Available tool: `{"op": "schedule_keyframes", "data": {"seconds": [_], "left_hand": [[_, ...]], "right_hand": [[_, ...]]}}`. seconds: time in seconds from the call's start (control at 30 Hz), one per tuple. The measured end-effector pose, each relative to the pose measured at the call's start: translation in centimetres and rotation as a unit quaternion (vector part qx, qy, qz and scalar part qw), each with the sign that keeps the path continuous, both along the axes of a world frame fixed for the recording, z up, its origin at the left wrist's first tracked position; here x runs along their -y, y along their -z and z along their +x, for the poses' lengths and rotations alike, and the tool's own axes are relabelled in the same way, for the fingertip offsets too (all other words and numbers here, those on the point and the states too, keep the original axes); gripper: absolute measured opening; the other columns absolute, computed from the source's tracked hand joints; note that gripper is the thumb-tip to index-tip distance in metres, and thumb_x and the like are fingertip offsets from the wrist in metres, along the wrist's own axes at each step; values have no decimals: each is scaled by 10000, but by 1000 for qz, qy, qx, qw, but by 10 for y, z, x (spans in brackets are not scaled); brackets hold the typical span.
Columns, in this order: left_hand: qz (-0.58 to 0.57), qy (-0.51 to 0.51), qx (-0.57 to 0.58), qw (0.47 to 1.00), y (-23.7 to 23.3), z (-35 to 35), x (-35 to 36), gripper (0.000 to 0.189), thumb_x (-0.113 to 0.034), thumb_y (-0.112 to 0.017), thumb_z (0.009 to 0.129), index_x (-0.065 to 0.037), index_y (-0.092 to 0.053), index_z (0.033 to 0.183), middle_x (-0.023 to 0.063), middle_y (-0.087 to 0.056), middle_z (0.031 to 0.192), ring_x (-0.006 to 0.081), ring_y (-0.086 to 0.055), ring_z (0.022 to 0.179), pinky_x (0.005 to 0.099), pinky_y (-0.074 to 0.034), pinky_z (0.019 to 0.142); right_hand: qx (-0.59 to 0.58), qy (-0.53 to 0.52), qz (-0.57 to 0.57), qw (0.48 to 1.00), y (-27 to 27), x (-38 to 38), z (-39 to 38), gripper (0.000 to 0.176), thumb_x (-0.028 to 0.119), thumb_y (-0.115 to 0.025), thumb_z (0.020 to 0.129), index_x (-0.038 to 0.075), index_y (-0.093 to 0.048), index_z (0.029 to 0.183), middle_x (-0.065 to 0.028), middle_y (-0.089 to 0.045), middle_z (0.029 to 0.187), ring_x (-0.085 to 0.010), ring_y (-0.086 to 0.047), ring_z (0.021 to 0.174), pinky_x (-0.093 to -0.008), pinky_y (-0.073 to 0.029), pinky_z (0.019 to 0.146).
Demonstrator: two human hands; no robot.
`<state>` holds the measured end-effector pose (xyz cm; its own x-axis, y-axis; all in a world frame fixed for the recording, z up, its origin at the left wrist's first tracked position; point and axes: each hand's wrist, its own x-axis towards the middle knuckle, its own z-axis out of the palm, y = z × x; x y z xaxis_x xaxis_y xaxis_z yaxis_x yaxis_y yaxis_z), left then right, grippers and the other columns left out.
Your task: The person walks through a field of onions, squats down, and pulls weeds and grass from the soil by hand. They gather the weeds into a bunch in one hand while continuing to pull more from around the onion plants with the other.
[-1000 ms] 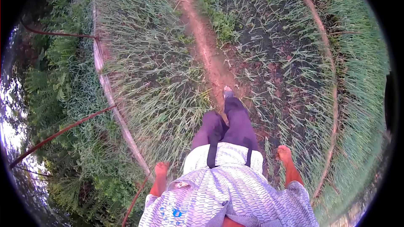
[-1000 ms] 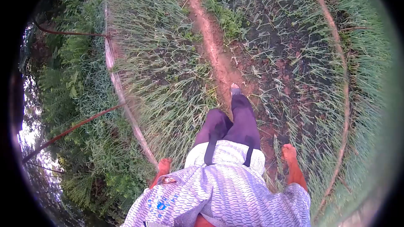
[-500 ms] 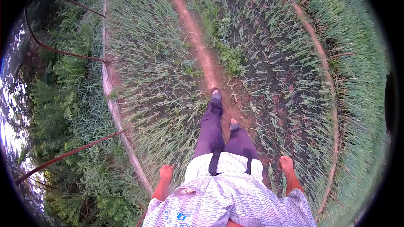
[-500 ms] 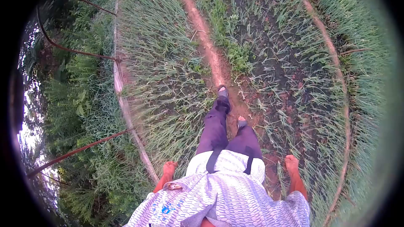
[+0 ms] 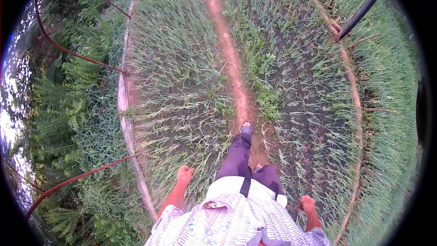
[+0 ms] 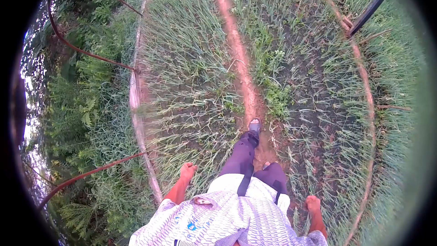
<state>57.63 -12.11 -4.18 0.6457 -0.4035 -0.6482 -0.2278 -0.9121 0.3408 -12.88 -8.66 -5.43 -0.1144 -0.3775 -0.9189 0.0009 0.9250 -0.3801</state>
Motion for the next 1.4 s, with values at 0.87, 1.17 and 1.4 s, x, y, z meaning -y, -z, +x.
{"op": "schedule_keyframes", "data": {"seconds": [0.87, 1.17, 1.4], "left_hand": [[-32, -125, -83, 988, 20, -43, 42, 684, -208, -761, 757, 101, -413, 1258, 177, -610, 1074, 220, -592, 969, 343, -467, 873], [-113, -69, -140, 981, 62, -30, 189, 604, -132, -673, 814, 68, -355, 1287, 141, -580, 1095, 196, -570, 967, 314, -456, 882], [-133, 32, -174, 975, 78, -30, 342, 646, -189, -643, 861, 56, -319, 1363, 180, -532, 1231, 228, -542, 1091, 338, -437, 947]], "right_hand": [[-52, -107, -1, 993, -64, 109, 17, 85, 155, -600, 854, 94, -546, 878, 15, -525, 653, -99, -483, 496, -258, -375, 419], [-57, -34, 86, 994, -41, 167, 43, 184, 176, -638, 875, 97, -559, 1020, 14, -574, 739, -112, -551, 573, -273, -457, 465], [-34, -65, 49, 996, 23, 261, 124, 165, 198, -618, 901, 64, -585, 992, 17, -580, 767, -94, -542, 642, -248, -428, 551]]}}
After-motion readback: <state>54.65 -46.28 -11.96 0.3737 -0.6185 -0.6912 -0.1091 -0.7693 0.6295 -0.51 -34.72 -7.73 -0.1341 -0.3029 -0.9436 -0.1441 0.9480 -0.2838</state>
